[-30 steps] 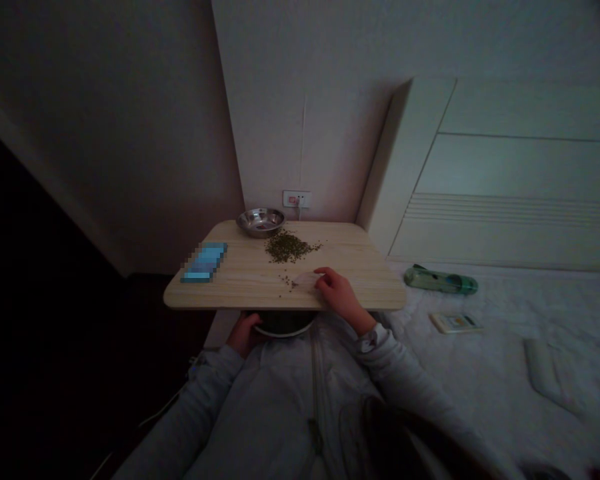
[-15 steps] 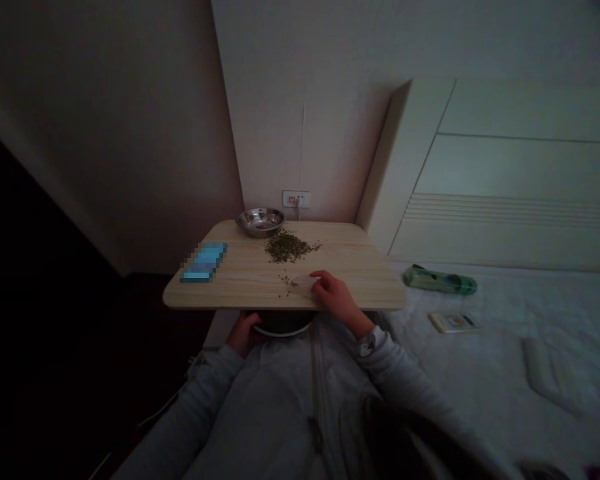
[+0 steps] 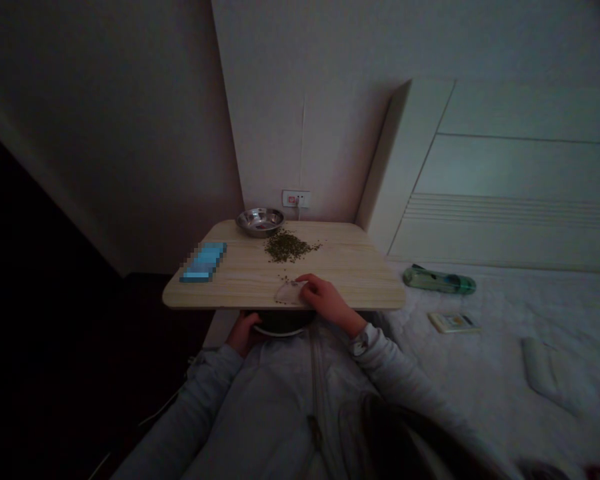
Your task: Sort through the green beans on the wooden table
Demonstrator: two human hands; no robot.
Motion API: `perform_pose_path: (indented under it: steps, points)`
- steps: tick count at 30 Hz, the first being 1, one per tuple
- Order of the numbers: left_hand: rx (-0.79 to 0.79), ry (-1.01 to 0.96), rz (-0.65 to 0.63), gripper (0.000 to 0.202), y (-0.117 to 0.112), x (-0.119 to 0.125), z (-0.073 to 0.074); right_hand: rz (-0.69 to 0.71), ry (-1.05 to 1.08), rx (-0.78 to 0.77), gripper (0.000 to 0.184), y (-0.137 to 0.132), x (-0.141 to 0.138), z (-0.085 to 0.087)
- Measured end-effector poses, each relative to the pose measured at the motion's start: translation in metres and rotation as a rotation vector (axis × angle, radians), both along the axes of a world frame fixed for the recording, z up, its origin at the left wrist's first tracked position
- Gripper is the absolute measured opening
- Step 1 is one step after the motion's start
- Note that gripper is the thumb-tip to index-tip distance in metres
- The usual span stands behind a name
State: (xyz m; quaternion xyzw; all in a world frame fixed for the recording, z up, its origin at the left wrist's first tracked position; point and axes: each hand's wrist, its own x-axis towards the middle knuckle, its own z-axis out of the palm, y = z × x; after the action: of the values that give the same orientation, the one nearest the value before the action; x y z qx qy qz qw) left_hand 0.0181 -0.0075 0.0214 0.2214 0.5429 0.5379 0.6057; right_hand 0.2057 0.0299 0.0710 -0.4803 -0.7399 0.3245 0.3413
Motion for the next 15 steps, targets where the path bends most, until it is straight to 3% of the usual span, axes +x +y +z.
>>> perform_pose_path:
  steps: [6,10,15]
  points:
    - [-0.012,-0.022,0.003,0.034,0.000,0.000,0.001,0.016,0.199,-0.105,0.030,0.012,0.009,0.003]
    - [-0.004,-0.023,-0.001,0.036,0.000,-0.001,0.000,-0.201,0.249,-0.100,0.033,0.034,0.021,-0.001]
    - [0.007,0.011,-0.005,0.034,0.000,0.000,0.003,-0.293,0.181,0.012,0.032,0.043,0.028,-0.009]
